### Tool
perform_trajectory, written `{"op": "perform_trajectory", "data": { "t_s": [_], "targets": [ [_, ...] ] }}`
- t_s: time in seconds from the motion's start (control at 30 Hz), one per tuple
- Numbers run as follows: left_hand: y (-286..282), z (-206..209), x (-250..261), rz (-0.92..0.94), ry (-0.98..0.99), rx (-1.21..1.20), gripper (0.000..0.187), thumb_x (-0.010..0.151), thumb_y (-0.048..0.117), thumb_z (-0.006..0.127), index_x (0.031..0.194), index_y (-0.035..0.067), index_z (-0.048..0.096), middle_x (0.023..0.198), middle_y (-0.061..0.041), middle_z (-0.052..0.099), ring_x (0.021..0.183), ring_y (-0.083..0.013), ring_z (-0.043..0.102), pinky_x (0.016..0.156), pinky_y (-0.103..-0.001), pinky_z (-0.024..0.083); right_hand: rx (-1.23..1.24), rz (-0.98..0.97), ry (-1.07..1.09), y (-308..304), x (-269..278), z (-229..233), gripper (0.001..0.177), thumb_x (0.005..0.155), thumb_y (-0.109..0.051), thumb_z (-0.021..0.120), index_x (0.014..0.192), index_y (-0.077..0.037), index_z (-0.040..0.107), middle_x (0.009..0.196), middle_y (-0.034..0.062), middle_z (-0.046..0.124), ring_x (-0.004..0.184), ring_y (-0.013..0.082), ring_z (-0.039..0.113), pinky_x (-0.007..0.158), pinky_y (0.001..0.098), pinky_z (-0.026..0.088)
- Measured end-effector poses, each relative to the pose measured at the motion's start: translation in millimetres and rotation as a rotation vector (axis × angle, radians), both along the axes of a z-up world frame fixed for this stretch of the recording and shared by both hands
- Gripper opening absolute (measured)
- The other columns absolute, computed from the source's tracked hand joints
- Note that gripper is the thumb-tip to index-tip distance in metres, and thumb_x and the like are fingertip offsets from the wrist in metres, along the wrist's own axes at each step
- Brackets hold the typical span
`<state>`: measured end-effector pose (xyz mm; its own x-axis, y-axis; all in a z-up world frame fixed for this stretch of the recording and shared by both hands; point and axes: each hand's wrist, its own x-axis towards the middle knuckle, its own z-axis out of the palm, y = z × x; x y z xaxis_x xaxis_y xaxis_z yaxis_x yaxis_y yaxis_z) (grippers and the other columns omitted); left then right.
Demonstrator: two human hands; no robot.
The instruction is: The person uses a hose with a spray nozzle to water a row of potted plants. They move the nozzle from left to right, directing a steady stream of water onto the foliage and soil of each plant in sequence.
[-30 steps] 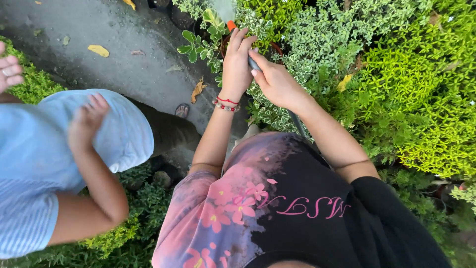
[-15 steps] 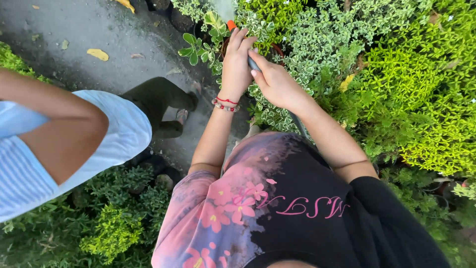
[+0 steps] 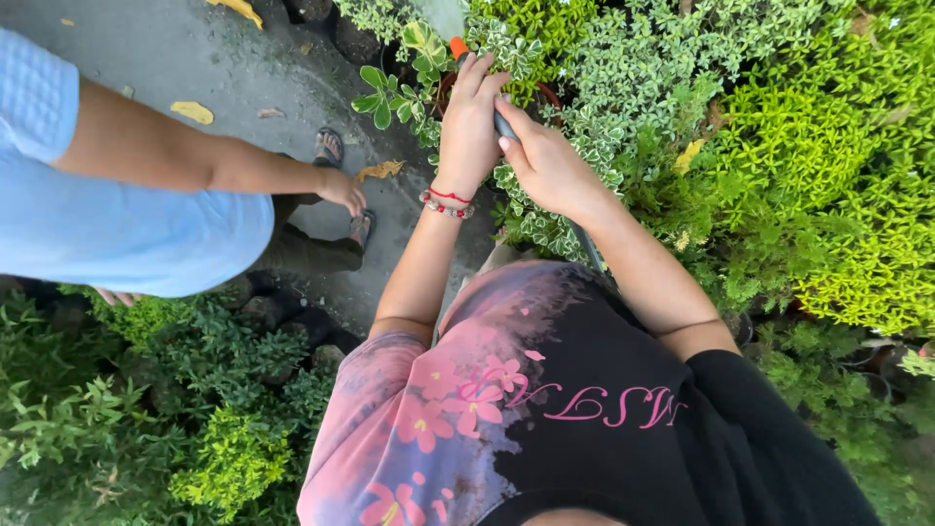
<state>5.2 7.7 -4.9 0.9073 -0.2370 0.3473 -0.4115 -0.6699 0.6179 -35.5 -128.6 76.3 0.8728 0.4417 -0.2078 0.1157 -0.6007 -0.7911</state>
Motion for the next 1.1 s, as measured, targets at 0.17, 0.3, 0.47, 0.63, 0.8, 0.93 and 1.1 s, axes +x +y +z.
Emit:
{"op": "perform_trajectory", "data": {
  "t_s": [0.17,0.3,0.47,0.63,0.8,0.93,1.1],
  "targets": [
    [-4.5,-1.4,-11.0,0.029,0.004,0.016,0.029,0.088,-0.004,0.058,0.116,0.003,0.059,0.136,-0.02,0.045,0.134,-0.0395,0.034,0.108,-0.052,0.044,0.037,-0.008,0.004,-2.5,-7.7,-2.9,0.05,0.1,-0.015,0.037,0.146,0.0,0.024,0.146,0.0245,0.037,0.124,0.0397,0.046,0.1,0.0457,0.038],
    [-9.9,-6.2,-24.7,0.05,-0.011,0.012,0.029,0.087,-0.003,0.061,0.115,0.002,0.059,0.135,-0.021,0.046,0.134,-0.0405,0.034,0.107,-0.053,0.044,0.027,0.024,0.005,-8.6,-20.3,-5.5,0.05,0.1,-0.015,0.037,0.147,0.0,0.022,0.148,0.0236,0.035,0.127,0.039,0.044,0.102,0.0456,0.037],
    [-11.5,-2.4,-32.5,0.053,0.002,0.038,0.028,0.087,-0.001,0.062,0.115,0.003,0.059,0.135,-0.019,0.046,0.134,-0.0403,0.034,0.107,-0.052,0.045,0.0,0.016,0.034,-8.4,-28.8,8.3,0.05,0.101,-0.017,0.035,0.146,0.0,0.023,0.146,0.024,0.037,0.117,0.0369,0.052,0.092,0.0464,0.042],
    [-9.4,-3.5,-40.0,0.079,0.006,0.05,0.029,0.086,-0.002,0.063,0.114,0.003,0.06,0.134,-0.019,0.047,0.134,-0.0399,0.033,0.106,-0.052,0.045,0.012,0.009,0.036,-5.1,-38.1,9.6,0.049,0.101,-0.016,0.035,0.147,0.0,0.024,0.133,0.0248,0.05,0.097,0.0331,0.059,0.077,0.0426,0.044],
    [1.1,-8.1,-39.9,0.055,-0.008,0.05,0.03,0.086,-0.003,0.063,0.114,0.004,0.059,0.136,-0.018,0.045,0.135,-0.0387,0.031,0.108,-0.053,0.043,0.008,-0.024,0.04,5.4,-42.3,9.3,0.049,0.102,-0.017,0.036,0.147,-0.001,0.025,0.123,0.0242,0.056,0.085,0.0294,0.061,0.071,0.0414,0.045],
    [20.1,-5.6,-36.5,0.013,-0.019,0.045,0.03,0.086,-0.003,0.063,0.115,0.003,0.059,0.134,-0.019,0.046,0.134,-0.0396,0.031,0.109,-0.052,0.043,0.051,-0.026,-0.013,22.6,-41.4,2.8,0.049,0.102,-0.016,0.035,0.147,0.0,0.025,0.107,0.0223,0.061,0.083,0.0318,0.059,0.069,0.041,0.043],
    [59.6,-14.4,-18.0,-0.057,0.009,0.052,0.035,0.083,-0.005,0.065,0.116,0.003,0.059,0.135,-0.019,0.046,0.135,-0.0398,0.031,0.109,-0.052,0.042,0.024,-0.071,-0.006,63.9,-28.9,-9.1,0.05,0.102,-0.016,0.036,0.148,-0.001,0.024,0.106,0.0217,0.06,0.085,0.0331,0.057,0.069,0.0433,0.042]
  ]
}}
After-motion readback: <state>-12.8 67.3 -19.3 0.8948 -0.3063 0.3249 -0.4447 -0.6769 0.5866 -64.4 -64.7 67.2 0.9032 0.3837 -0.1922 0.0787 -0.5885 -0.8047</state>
